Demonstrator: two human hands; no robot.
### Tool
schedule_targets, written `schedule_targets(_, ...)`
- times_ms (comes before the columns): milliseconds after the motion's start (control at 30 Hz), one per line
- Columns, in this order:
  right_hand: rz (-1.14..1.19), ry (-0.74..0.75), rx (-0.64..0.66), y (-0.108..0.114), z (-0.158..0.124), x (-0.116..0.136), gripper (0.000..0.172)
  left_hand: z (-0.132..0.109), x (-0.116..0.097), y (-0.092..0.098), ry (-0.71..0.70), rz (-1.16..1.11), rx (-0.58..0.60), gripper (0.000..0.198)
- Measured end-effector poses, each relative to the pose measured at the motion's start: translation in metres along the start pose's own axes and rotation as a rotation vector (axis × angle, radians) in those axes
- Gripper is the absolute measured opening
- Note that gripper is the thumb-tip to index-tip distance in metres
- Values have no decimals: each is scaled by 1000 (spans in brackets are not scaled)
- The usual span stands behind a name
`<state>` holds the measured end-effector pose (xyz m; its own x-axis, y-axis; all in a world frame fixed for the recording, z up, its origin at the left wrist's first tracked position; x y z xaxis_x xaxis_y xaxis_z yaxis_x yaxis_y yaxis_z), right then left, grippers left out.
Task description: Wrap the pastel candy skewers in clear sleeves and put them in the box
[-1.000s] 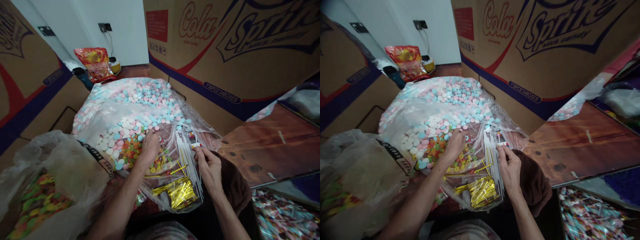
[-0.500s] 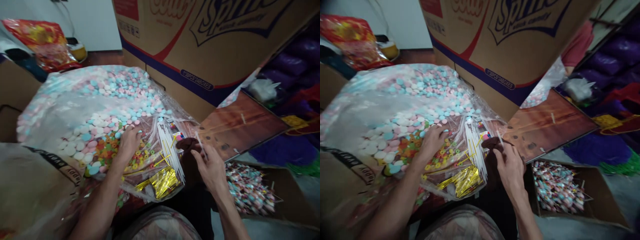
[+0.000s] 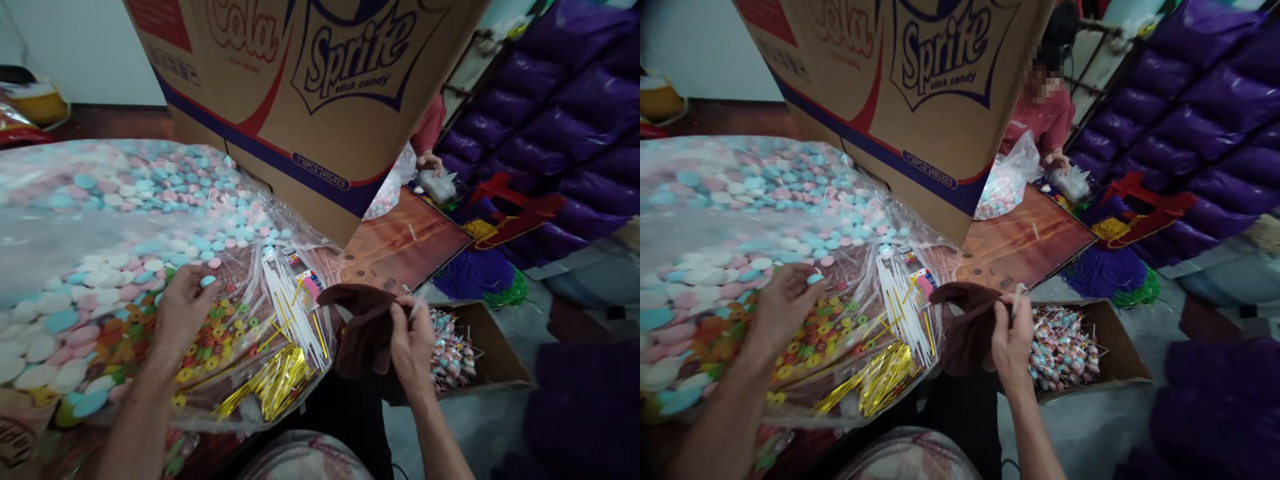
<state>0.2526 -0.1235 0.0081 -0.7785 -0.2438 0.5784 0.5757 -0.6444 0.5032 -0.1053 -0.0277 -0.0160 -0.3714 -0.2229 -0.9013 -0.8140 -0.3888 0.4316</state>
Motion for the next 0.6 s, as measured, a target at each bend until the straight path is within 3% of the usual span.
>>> schedule_targets(167,482,-274,-306,37,36,0,21,0,4,-4,66,-111,70,25)
schedule_targets(267,563,-201,-454,45,63,8,22,-1,3,-6,105,-159,85,25)
schedule_targets(433,698,-136,-441,30,87,16,17,-6,-3,-6,121,-181,62,24)
schedule_targets(600,761,-261,-253,13,60,-2,21,-6,0,-3,165,-200,62,20)
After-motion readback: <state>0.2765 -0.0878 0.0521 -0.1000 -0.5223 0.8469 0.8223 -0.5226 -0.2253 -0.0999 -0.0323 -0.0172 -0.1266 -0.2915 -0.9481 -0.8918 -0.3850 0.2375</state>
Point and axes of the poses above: each hand's wrist, its own z-axis towards the middle knuckle, its own y-axis out of the back of the hand, x = y × z, the point moved 1 cm from there along z, towards the middle knuckle, and after that the axes turned 15 degrees about y, right-handed, at the moved point
